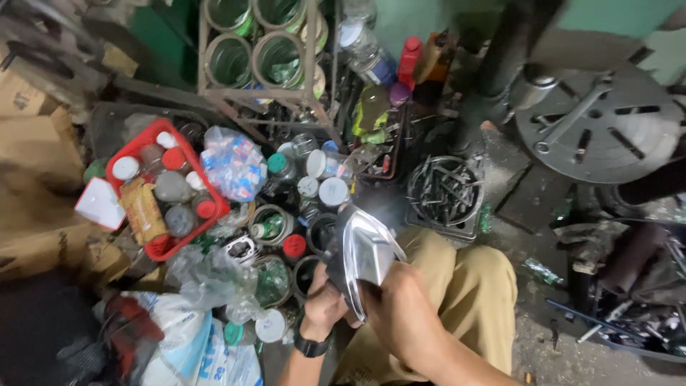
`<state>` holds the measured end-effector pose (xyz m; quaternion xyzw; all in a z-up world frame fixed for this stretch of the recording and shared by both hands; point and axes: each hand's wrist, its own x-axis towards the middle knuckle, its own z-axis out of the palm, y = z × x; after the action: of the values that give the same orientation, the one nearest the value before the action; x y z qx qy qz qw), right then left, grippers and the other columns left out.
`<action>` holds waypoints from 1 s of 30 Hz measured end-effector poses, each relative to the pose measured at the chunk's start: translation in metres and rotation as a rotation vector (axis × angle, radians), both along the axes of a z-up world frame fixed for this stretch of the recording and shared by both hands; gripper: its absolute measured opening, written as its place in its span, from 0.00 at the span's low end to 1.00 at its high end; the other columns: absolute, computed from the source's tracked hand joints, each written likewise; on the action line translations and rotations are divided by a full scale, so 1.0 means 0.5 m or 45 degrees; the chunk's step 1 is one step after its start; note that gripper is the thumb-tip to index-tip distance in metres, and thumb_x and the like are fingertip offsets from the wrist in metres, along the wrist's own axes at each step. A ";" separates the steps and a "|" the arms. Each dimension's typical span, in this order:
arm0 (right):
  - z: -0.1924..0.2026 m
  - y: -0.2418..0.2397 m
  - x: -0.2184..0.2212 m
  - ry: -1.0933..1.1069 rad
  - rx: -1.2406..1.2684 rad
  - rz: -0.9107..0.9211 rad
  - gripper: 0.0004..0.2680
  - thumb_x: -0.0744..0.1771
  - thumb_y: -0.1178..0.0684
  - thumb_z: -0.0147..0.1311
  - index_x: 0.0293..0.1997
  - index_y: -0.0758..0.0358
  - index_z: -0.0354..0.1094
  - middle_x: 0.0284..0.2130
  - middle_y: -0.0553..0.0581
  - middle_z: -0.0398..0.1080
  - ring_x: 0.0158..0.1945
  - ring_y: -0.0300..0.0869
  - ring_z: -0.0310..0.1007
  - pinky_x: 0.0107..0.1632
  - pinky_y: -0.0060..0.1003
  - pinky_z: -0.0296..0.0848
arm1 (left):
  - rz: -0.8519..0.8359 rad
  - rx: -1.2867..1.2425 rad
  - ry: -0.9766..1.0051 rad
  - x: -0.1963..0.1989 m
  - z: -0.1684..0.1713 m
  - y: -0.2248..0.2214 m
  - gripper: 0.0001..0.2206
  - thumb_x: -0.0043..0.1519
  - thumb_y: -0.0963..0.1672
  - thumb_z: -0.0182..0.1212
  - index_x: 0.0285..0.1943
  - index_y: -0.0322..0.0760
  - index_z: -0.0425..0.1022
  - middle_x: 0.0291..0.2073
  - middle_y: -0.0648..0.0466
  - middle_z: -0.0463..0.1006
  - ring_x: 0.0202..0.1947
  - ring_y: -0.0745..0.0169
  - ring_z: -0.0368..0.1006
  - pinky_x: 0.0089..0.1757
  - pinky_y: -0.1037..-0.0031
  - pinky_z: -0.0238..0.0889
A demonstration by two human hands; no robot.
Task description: Assembling a motorcycle headlight assembly by fitting the reflector and internal components into the housing.
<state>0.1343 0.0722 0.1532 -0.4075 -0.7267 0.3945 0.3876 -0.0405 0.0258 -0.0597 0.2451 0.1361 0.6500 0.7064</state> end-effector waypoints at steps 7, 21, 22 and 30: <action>-0.078 0.005 -0.024 0.378 -0.479 -0.251 0.02 0.64 0.63 0.58 0.36 0.71 0.75 0.22 0.64 0.73 0.24 0.37 0.74 0.28 0.36 0.71 | 0.046 -0.030 0.267 0.015 0.031 0.034 0.35 0.63 0.50 0.61 0.75 0.31 0.49 0.64 0.50 0.69 0.64 0.53 0.66 0.62 0.61 0.57; 0.000 -0.063 0.154 -0.078 -0.169 -0.436 0.05 0.63 0.59 0.61 0.40 0.64 0.78 0.27 0.56 0.79 0.26 0.38 0.78 0.29 0.31 0.74 | 0.189 -0.510 -0.132 0.063 0.024 0.051 0.24 0.66 0.52 0.51 0.68 0.36 0.64 0.59 0.46 0.74 0.58 0.47 0.70 0.57 0.53 0.62; -0.032 -0.063 0.194 -0.007 -0.204 -0.618 0.03 0.66 0.59 0.58 0.40 0.64 0.78 0.28 0.56 0.77 0.26 0.41 0.76 0.31 0.33 0.73 | 0.143 -0.331 -0.210 0.062 0.028 0.058 0.24 0.68 0.51 0.51 0.69 0.33 0.65 0.62 0.45 0.73 0.61 0.45 0.69 0.61 0.53 0.60; 0.057 -0.009 0.145 -0.446 0.404 -0.774 0.12 0.61 0.62 0.61 0.49 0.66 0.78 0.64 0.76 0.61 0.59 0.61 0.70 0.51 0.45 0.75 | -0.039 -0.304 -0.435 0.053 0.017 0.043 0.24 0.70 0.52 0.49 0.67 0.31 0.66 0.60 0.43 0.74 0.60 0.44 0.71 0.60 0.52 0.62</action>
<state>0.2066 0.0676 0.1817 -0.6007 -0.6798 0.0687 0.4151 -0.0141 0.0473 -0.0514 0.0480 0.0866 0.6505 0.7530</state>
